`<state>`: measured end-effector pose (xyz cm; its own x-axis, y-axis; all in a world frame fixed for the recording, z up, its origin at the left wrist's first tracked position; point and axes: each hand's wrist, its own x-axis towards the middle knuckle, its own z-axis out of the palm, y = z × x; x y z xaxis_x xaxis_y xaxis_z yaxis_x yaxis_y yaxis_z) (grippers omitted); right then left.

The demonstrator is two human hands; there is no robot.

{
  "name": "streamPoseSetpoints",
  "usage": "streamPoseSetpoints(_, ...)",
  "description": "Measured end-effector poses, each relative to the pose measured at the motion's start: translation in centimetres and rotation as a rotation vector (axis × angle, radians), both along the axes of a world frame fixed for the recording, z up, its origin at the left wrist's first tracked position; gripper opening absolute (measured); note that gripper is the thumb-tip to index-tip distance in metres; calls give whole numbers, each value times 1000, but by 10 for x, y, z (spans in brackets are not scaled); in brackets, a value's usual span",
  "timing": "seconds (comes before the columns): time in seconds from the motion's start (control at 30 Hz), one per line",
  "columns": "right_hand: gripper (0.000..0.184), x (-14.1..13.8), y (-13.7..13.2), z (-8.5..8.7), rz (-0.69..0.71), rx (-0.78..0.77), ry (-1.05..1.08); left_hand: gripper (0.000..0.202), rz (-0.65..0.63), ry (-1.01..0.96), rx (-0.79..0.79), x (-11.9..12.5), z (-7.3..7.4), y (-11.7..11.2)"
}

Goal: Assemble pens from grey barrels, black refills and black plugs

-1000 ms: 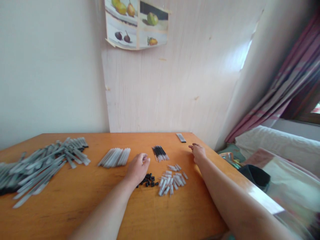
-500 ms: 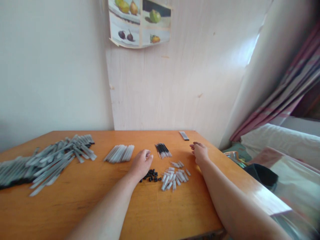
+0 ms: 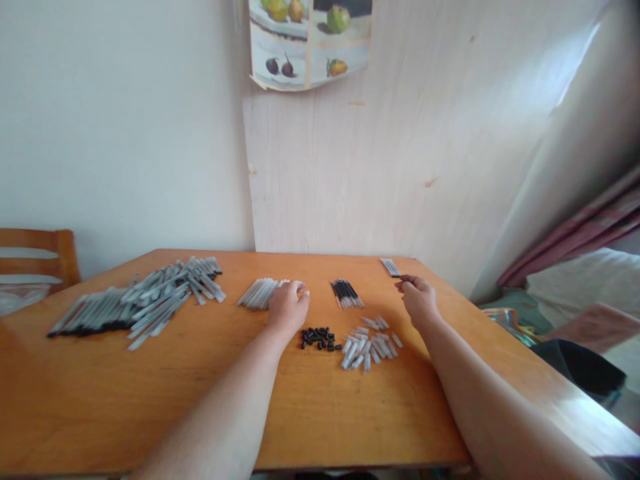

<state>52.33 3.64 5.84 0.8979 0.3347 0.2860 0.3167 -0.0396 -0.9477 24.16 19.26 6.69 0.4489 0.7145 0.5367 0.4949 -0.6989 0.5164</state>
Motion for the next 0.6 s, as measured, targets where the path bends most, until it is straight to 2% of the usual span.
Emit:
streamPoseSetpoints(0.13,39,1,0,0,-5,-31,-18,28,234,143,25,-13,8,1)
streamPoseSetpoints(0.27,39,1,-1,-1,-7,-49,-48,28,409,241,39,-21,8,2)
streamPoseSetpoints(0.4,40,0,-2,-1,-13,-78,-60,31,483,286,17,-23,7,2)
streamPoseSetpoints(0.6,42,3,0,-4,2,-73,-52,29,509,352,-13,-25,7,1)
